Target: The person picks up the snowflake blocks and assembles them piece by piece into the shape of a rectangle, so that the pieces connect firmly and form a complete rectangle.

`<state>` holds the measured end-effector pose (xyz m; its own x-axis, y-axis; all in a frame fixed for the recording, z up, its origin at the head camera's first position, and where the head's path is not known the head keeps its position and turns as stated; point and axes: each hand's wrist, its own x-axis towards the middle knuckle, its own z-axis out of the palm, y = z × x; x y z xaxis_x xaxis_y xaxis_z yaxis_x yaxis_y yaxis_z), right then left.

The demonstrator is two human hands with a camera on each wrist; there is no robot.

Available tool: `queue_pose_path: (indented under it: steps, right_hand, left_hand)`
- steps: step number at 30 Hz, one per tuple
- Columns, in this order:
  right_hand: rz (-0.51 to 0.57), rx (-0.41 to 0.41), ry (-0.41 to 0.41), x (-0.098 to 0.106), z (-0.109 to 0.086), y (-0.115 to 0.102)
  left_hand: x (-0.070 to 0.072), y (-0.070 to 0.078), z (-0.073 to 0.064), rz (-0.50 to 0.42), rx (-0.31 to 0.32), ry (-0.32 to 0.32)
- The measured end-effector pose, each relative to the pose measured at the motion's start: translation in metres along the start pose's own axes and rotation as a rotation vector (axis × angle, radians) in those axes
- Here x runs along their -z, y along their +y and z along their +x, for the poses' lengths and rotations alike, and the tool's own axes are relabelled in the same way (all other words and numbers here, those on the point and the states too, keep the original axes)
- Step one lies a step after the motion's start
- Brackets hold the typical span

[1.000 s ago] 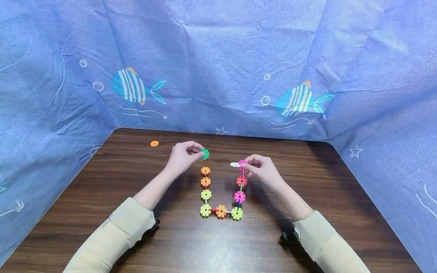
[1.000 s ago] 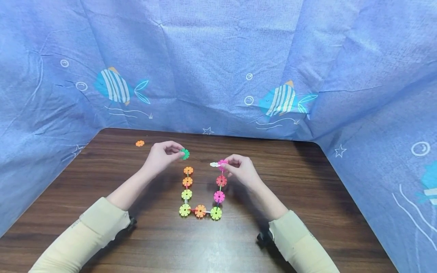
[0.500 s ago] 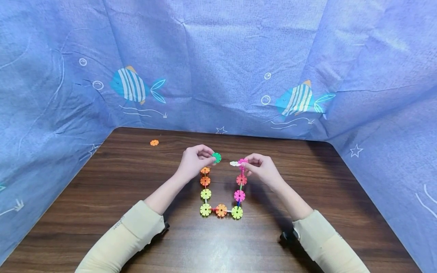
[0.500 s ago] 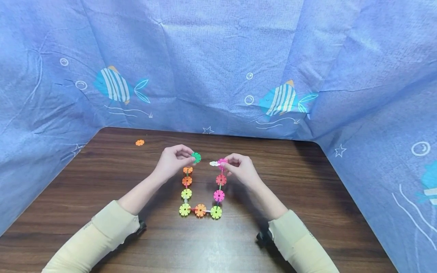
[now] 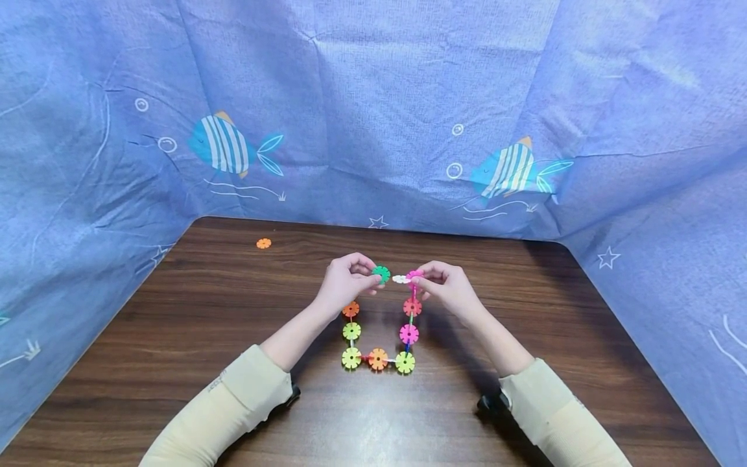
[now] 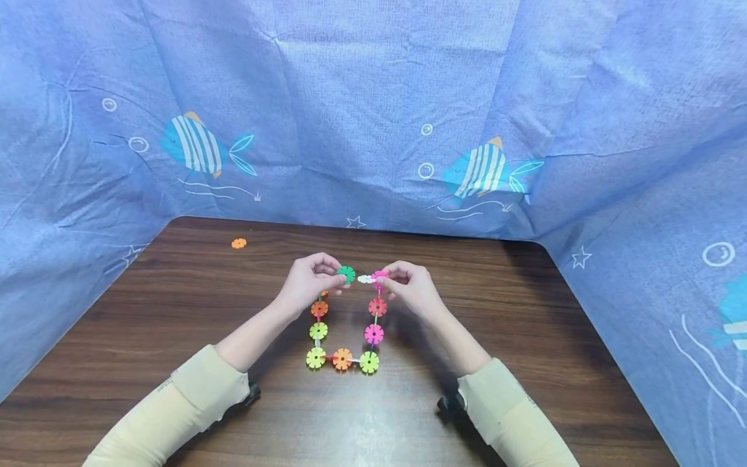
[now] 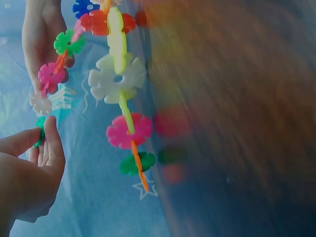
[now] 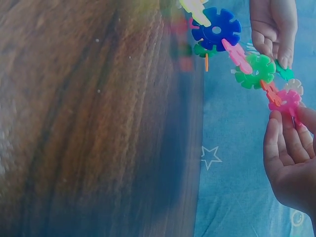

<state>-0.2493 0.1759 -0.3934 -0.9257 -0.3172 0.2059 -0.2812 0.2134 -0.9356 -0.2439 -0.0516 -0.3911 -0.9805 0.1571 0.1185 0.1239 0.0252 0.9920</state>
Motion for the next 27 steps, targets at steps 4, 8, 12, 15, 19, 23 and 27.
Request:
queue_pose_path:
  steps: [4,8,12,15,19,23,27]
  right_hand:
    - [-0.012,0.008,-0.002,0.000,0.000,0.002]
    - [-0.035,0.007,0.001,0.000,0.000,0.002]
    - [-0.042,-0.007,0.008,0.000,0.000,0.002]
    - [-0.052,-0.016,0.007,0.000,0.000,0.002]
    - [-0.070,-0.026,-0.001,-0.001,0.000,0.000]
    - [-0.050,-0.034,-0.007,-0.002,0.000,-0.001]
    - [-0.049,-0.045,-0.007,-0.003,0.001,0.000]
  left_hand:
    - [-0.004,0.000,-0.001,-0.020,0.008,-0.009]
    - [-0.007,0.000,-0.001,-0.024,0.005,-0.021]
    - [-0.010,0.000,-0.001,-0.037,0.009,-0.029]
    - [-0.012,0.000,-0.001,-0.055,0.013,-0.025]
    - [-0.013,-0.001,0.000,-0.068,0.016,-0.011]
    - [-0.014,-0.001,0.000,-0.029,-0.003,0.017]
    - [-0.014,0.000,-0.001,-0.003,-0.024,0.030]
